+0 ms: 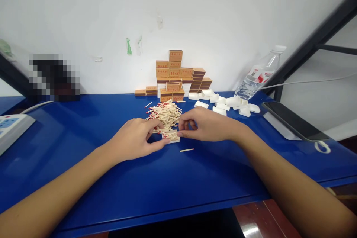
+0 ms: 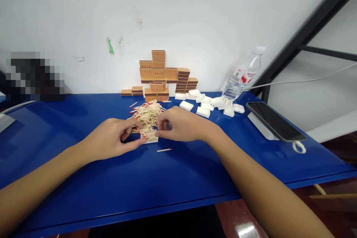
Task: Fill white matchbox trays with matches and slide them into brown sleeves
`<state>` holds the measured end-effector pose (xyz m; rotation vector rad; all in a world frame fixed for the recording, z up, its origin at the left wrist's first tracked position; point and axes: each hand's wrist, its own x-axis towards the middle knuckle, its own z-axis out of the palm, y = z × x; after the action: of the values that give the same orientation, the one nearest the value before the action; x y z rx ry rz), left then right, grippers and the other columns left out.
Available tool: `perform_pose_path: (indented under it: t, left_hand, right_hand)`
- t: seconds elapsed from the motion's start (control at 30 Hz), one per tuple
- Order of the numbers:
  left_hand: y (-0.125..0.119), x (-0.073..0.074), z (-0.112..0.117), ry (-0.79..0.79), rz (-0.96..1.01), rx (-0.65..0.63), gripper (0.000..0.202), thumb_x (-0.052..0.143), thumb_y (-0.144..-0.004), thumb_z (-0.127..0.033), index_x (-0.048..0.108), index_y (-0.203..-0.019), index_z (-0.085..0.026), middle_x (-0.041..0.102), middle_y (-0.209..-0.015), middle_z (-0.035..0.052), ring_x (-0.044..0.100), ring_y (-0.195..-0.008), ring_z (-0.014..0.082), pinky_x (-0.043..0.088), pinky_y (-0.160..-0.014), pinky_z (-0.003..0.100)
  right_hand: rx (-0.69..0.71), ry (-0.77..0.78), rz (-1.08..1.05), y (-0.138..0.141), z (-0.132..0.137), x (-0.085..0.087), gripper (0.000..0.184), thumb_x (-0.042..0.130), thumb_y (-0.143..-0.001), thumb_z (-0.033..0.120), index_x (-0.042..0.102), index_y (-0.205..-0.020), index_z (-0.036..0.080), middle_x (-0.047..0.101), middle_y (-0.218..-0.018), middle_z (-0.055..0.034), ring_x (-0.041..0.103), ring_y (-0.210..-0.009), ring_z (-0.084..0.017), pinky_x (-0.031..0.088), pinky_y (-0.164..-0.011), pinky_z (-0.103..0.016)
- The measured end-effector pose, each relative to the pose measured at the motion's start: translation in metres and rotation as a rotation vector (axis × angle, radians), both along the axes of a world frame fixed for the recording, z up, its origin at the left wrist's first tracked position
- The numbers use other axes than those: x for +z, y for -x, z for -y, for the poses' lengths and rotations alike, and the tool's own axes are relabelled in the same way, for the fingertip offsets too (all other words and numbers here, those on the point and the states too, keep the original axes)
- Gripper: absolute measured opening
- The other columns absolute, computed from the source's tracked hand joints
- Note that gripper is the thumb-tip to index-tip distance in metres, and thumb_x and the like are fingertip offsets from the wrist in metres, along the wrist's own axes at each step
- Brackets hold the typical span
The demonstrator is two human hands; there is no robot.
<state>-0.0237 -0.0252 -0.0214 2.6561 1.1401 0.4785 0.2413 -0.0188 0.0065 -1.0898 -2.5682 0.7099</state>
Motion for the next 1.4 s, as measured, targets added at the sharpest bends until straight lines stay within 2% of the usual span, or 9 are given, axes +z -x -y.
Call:
perform_pose_path:
  t: [0.17, 0.4, 0.57, 0.67, 0.87, 1.0, 1.1, 1.23, 1.4]
  left_hand:
    - [0.002, 0.005, -0.001, -0.029, -0.011, -0.032, 0.018, 0.06, -0.091, -0.03, 0.073, -0.098, -0.02, 0.057, -0.059, -0.0039, 0.051, -0.052, 0.0125, 0.033, -0.056, 0.027]
    - [0.002, 0.003, -0.003, -0.003, -0.001, -0.069, 0.014, 0.059, -0.088, -0.023, 0.073, -0.09, -0.021, 0.056, -0.056, -0.0047, 0.049, -0.05, 0.0118, 0.033, -0.054, 0.027]
    - [0.002, 0.005, -0.004, 0.045, 0.002, -0.072, 0.013, 0.059, -0.089, -0.023, 0.071, -0.084, -0.021, 0.054, -0.054, -0.0055, 0.046, -0.048, 0.0107, 0.031, -0.053, 0.027]
    - [0.004, 0.008, -0.005, 0.083, 0.02, -0.058, 0.012, 0.06, -0.088, -0.023, 0.07, -0.083, -0.021, 0.052, -0.055, -0.006, 0.044, -0.048, 0.0097, 0.03, -0.051, 0.026]
    - [0.008, 0.012, -0.007, 0.102, 0.132, -0.028, 0.01, 0.061, -0.087, -0.022, 0.069, -0.082, -0.019, 0.049, -0.055, -0.0071, 0.043, -0.048, 0.0082, 0.033, -0.051, 0.024]
    - [0.003, 0.005, -0.005, 0.135, 0.249, 0.012, 0.011, 0.062, -0.09, -0.024, 0.07, -0.084, -0.019, 0.047, -0.055, -0.0075, 0.041, -0.048, 0.0078, 0.034, -0.05, 0.023]
    - [-0.002, -0.004, -0.001, 0.152, 0.23, -0.013, 0.011, 0.063, -0.091, -0.024, 0.072, -0.086, -0.02, 0.044, -0.055, -0.0077, 0.041, -0.048, 0.0079, 0.033, -0.051, 0.023]
    - [-0.006, -0.009, 0.002, 0.088, 0.134, -0.061, 0.014, 0.062, -0.094, -0.026, 0.076, -0.096, -0.022, 0.046, -0.055, -0.0073, 0.043, -0.049, 0.009, 0.033, -0.054, 0.024]
    - [-0.005, -0.004, 0.005, 0.01, 0.121, -0.05, 0.019, 0.061, -0.096, -0.033, 0.076, -0.103, -0.022, 0.052, -0.057, -0.0057, 0.047, -0.051, 0.0107, 0.033, -0.055, 0.025]
  right_hand:
    - [0.029, 0.038, 0.036, 0.0, 0.001, 0.0, 0.015, 0.072, -0.09, 0.031, 0.071, -0.08, 0.02, 0.07, -0.073, 0.0009, 0.058, -0.062, -0.012, 0.04, -0.059, -0.026]
    - [0.037, 0.062, -0.003, 0.006, 0.002, -0.001, 0.013, 0.067, -0.092, 0.025, 0.071, -0.081, 0.019, 0.07, -0.073, 0.0004, 0.059, -0.063, -0.012, 0.042, -0.06, -0.026]
    - [0.04, 0.036, -0.03, 0.007, 0.004, -0.003, 0.004, 0.068, -0.088, 0.021, 0.072, -0.088, 0.02, 0.068, -0.072, 0.0021, 0.06, -0.064, -0.012, 0.043, -0.06, -0.025]
    - [0.026, 0.021, -0.041, 0.006, 0.005, -0.003, 0.007, 0.07, -0.086, 0.021, 0.072, -0.092, 0.02, 0.067, -0.072, 0.0021, 0.06, -0.064, -0.012, 0.042, -0.06, -0.025]
    - [0.056, 0.025, -0.045, 0.01, 0.004, -0.004, 0.009, 0.064, -0.086, 0.014, 0.071, -0.084, 0.02, 0.065, -0.071, 0.0022, 0.057, -0.064, -0.012, 0.04, -0.061, -0.025]
    - [0.059, 0.025, -0.05, 0.012, 0.005, -0.007, 0.01, 0.064, -0.088, 0.014, 0.07, -0.083, 0.02, 0.065, -0.07, 0.0024, 0.056, -0.063, -0.011, 0.04, -0.061, -0.025]
    - [0.054, 0.015, -0.041, 0.011, 0.004, -0.006, 0.009, 0.064, -0.088, 0.015, 0.071, -0.084, 0.019, 0.067, -0.072, 0.0016, 0.057, -0.064, -0.011, 0.04, -0.062, -0.025]
    - [0.026, 0.0, -0.058, 0.008, 0.002, -0.005, 0.006, 0.067, -0.089, 0.019, 0.071, -0.086, 0.019, 0.067, -0.071, 0.0021, 0.058, -0.064, -0.011, 0.041, -0.06, -0.025]
    - [0.008, -0.003, -0.065, 0.007, 0.003, -0.003, 0.008, 0.065, -0.091, 0.022, 0.07, -0.085, 0.019, 0.065, -0.068, 0.0024, 0.057, -0.06, -0.011, 0.041, -0.059, -0.025]
